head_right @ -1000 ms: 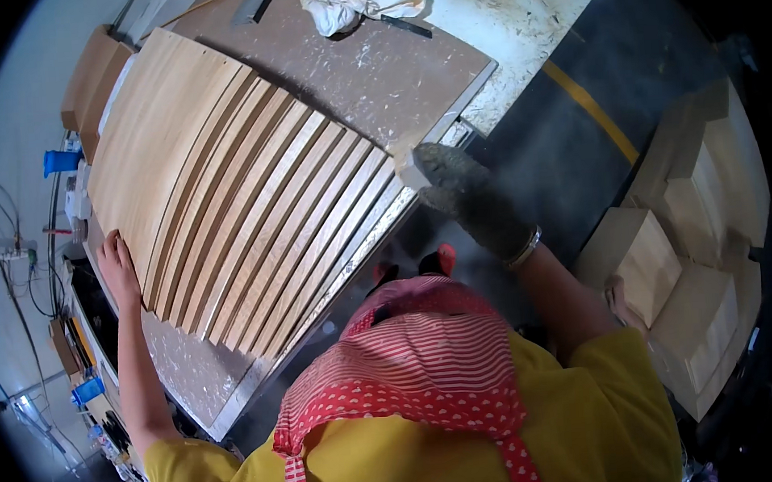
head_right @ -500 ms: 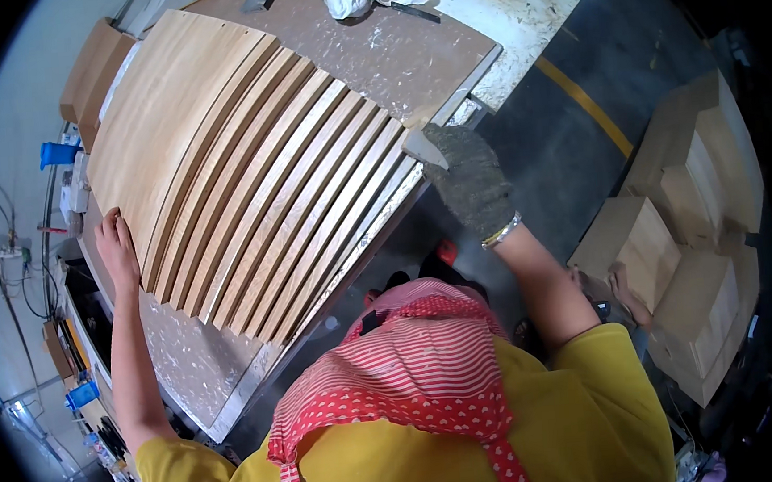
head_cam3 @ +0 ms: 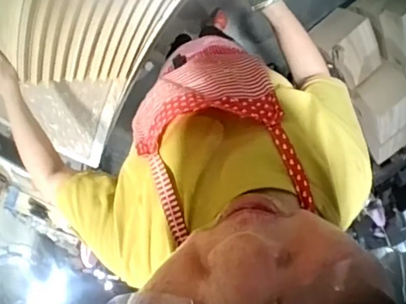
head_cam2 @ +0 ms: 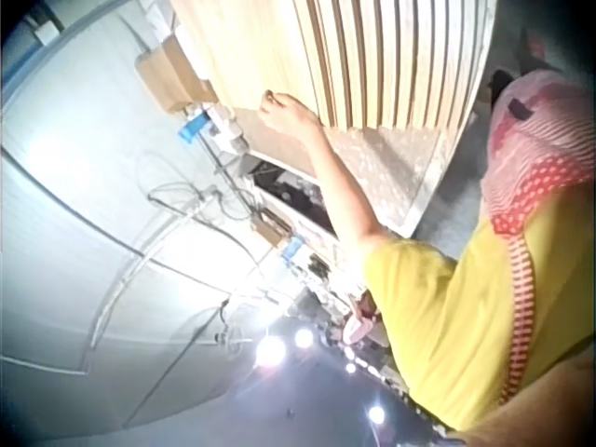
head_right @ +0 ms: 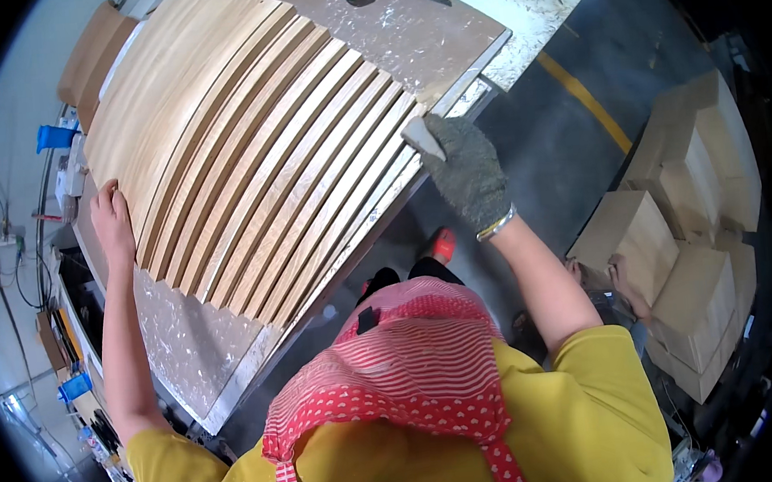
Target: The person wipes the surface of a wooden panel with a cloth, then stacks it with other similar panels. They repeat this process, picking up panels from the floor and wiping them before adding them to the stack on the workbench.
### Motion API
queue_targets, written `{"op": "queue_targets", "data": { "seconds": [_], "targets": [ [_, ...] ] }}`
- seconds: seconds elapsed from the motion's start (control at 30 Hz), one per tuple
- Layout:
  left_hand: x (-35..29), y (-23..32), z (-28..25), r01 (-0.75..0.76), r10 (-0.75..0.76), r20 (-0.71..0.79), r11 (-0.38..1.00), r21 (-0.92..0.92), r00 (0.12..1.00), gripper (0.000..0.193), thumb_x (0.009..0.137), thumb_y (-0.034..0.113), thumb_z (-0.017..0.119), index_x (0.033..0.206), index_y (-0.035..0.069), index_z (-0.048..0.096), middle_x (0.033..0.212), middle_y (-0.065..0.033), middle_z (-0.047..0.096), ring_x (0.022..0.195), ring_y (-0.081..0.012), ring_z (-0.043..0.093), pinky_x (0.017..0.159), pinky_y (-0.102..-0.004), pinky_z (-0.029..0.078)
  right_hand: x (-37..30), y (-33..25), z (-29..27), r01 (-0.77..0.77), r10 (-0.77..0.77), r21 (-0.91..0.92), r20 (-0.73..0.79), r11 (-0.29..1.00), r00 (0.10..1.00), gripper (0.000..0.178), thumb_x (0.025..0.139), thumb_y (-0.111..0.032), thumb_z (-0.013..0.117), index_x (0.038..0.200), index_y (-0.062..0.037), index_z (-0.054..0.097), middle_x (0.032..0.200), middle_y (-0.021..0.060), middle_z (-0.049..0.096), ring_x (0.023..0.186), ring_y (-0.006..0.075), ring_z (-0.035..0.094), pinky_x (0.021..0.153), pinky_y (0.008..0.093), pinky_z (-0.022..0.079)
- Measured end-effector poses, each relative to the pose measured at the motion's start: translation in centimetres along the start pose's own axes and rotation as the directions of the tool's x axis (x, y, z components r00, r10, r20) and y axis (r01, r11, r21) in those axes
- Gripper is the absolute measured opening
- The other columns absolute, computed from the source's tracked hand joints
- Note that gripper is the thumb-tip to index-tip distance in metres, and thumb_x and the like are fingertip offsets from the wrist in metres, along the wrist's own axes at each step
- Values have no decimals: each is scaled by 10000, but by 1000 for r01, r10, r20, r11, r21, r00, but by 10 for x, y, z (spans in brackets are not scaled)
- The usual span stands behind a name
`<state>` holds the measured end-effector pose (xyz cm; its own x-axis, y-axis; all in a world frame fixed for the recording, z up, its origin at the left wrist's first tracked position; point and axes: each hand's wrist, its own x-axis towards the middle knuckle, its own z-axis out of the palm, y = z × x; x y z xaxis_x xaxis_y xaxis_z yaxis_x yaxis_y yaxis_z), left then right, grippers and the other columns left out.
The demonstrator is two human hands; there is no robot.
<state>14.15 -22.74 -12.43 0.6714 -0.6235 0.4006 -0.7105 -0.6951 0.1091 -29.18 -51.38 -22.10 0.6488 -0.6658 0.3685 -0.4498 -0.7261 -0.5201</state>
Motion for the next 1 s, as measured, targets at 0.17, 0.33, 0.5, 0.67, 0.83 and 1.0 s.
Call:
{"op": "queue_targets", "data": {
  "seconds": [0.17, 0.33, 0.5, 0.67, 0.83, 1.0],
  "targets": [
    [-1, -2, 1, -37, 37, -28, 999, -5, 999, 280, 917, 234, 469, 1143, 123, 591, 1131, -122, 561, 1057, -324, 532, 907, -403, 420, -38, -52, 17, 57, -61, 84, 49, 995, 997, 420, 765, -207, 650, 1139, -24, 595, 1024, 193, 618, 960, 355, 579, 860, 448, 454],
    [-1, 3, 4, -46, 45, -48, 998, -32, 998, 294, 899, 273, 481, 1140, 151, 597, 1153, -113, 566, 1077, -315, 534, 909, -411, 425, -74, -101, 33, 53, -64, 98, 112, 994, 992, 412, 768, -197, 643, 1131, -7, 595, 1016, 202, 616, 946, 378, 573, 856, 458, 448],
    [-1, -3, 7, -91, 83, -92, 993, -80, 992, 328, 876, 298, 483, 1146, 149, 597, 1114, -115, 577, 1071, -312, 534, 895, -432, 423, -108, -150, 47, 108, -119, 83, 146, 991, 982, 422, 761, -186, 650, 1138, -7, 588, 1018, 193, 621, 958, 358, 579, 857, 449, 448],
    [2, -9, 16, -91, 81, -100, 990, -106, 992, 356, 873, 330, 473, 1158, 154, 595, 1136, -114, 572, 1104, -306, 516, 894, -442, 420, -146, -194, 71, 244, -290, 193, 270, 950, 918, 433, 726, -167, 671, 1127, -24, 596, 1036, 183, 616, 964, 373, 579, 830, 462, 467],
    [3, -8, 18, -80, 69, -90, 989, -128, 994, 352, 866, 350, 474, 1143, 178, 608, 1165, -121, 564, 1119, -330, 503, 888, -506, 403, -150, -211, 78, 272, -460, 424, 442, 864, 770, 443, 750, -173, 664, 1152, -12, 573, 1024, 176, 612, 960, 344, 585, 840, 434, 468],
    [7, -5, 20, -81, 72, -96, 992, -100, 993, 324, 877, 342, 488, 1116, 171, 624, 1149, -145, 569, 1075, -341, 531, 901, -448, 419, -139, -203, 42, -480, -141, 736, 603, 477, 785, 459, 787, -147, 656, 1210, -8, 544, 997, 129, 609, 933, 235, 598, 821, 359, 483]
  ]
}}
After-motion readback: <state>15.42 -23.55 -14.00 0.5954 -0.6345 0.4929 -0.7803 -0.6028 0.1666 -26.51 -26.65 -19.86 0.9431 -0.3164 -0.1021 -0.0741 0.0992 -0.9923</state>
